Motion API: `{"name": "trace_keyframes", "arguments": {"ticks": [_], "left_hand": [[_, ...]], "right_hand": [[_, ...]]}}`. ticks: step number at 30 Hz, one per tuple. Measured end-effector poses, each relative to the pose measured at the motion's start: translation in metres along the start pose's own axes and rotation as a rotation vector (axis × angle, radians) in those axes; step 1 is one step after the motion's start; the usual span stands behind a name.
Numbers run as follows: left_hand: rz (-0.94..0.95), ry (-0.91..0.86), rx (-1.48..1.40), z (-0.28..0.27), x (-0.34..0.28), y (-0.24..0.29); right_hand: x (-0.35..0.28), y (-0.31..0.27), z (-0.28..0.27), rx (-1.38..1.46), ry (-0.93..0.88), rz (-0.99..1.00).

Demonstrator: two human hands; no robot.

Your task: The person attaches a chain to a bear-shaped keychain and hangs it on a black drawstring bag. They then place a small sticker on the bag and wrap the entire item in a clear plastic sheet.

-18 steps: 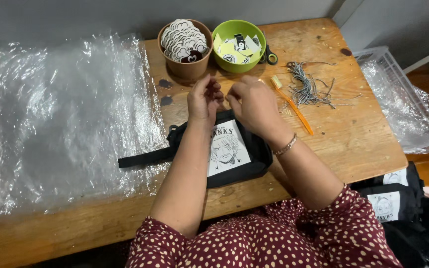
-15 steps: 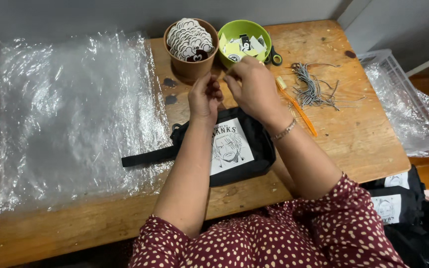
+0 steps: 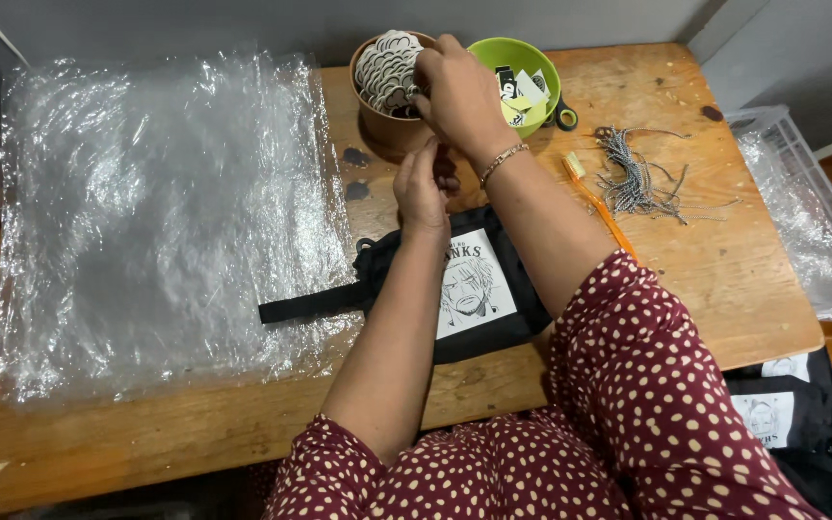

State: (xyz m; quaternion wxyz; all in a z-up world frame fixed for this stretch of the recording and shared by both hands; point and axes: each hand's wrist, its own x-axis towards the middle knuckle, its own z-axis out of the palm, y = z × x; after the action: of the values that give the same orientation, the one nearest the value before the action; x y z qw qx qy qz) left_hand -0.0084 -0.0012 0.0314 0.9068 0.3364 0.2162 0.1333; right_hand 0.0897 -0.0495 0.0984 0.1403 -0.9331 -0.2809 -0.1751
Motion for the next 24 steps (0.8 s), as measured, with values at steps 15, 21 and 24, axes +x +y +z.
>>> {"name": "trace_keyframes", "arguments": {"ticks": [15,21,24], "left_hand": [[-0.029,-0.031,0.027,-0.002,0.002,-0.008],[-0.055,-0.097,-0.031,-0.003,-0.004,0.003],[-0.057,-0.156,-0.067,-0.009,0.007,-0.002]], "right_hand": [[0.006,0.024,-0.036,0.161,0.218,-0.114],[-0.018,0.015,-0.081,0.759,0.149,0.09],[-0.038,0.027,-0.093,0.925,0.058,0.206]]}}
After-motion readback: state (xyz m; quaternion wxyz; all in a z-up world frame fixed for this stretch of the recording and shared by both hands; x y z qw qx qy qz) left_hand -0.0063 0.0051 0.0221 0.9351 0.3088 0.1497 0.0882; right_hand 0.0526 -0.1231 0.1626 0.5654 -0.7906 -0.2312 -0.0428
